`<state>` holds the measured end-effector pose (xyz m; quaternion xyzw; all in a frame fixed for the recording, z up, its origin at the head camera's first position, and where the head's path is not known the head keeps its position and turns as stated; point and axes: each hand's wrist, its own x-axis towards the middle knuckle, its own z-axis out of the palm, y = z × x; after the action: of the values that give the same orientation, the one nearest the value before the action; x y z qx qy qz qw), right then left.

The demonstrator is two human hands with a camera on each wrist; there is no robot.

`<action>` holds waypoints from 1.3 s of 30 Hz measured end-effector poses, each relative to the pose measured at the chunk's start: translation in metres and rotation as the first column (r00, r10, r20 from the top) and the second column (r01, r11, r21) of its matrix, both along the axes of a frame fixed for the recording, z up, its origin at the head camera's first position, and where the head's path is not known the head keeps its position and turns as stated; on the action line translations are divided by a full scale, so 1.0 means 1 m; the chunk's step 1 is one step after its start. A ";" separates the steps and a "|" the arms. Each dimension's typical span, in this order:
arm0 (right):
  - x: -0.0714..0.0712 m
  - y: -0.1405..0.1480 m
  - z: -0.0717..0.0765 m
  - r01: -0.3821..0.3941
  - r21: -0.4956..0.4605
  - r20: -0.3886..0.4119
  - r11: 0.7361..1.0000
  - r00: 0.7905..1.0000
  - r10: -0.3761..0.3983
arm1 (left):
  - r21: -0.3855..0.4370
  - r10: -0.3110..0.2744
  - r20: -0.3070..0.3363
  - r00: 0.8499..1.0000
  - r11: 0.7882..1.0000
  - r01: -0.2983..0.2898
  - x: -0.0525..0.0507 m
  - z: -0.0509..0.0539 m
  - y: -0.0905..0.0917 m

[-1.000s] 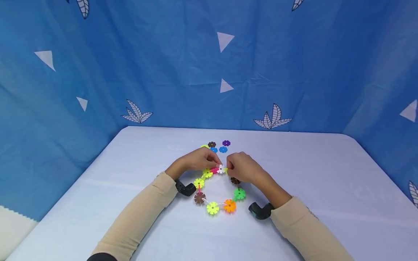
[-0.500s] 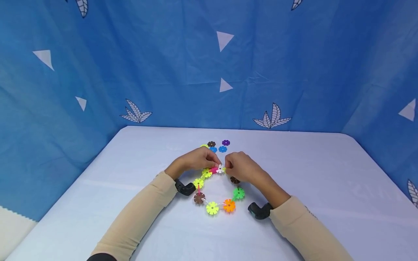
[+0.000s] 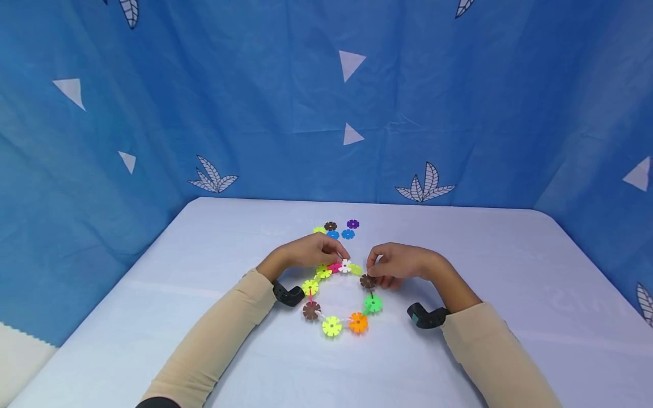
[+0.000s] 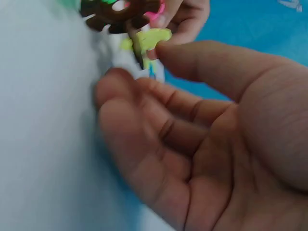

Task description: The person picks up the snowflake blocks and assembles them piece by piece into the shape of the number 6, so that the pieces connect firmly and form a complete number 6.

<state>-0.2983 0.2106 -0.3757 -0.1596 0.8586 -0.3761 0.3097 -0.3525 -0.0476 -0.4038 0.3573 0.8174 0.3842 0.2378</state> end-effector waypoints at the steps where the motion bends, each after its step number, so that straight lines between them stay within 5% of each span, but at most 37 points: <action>1: -0.002 0.001 -0.003 -0.003 -0.031 0.022 0.999 1.000 0.004 | 0.000 -0.006 0.010 1.000 1.000 0.006 0.000 0.000 0.000; 7: -0.008 0.004 -0.013 0.008 -0.157 0.091 0.988 0.996 0.006 | -0.004 -0.029 0.056 0.998 1.000 0.029 0.002 0.001 0.000; 13: -0.011 0.007 -0.016 0.047 -0.183 0.118 0.982 0.993 -0.025 | 0.002 -0.060 0.080 0.995 0.998 0.060 0.005 0.002 0.001; 19: -0.011 0.007 -0.016 0.031 -0.232 0.098 0.972 0.995 -0.008 | 0.005 -0.079 0.052 0.996 0.997 0.079 0.007 0.004 0.003; 39: -0.015 -0.004 -0.029 0.053 -0.318 -0.010 0.947 0.998 -0.059 | -0.017 -0.009 0.012 1.000 1.000 0.009 0.010 0.009 0.006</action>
<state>-0.3137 0.2070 -0.4048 -0.1866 0.7940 -0.5164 0.2611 -0.3421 -0.0421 -0.3953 0.3567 0.8177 0.3781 0.2475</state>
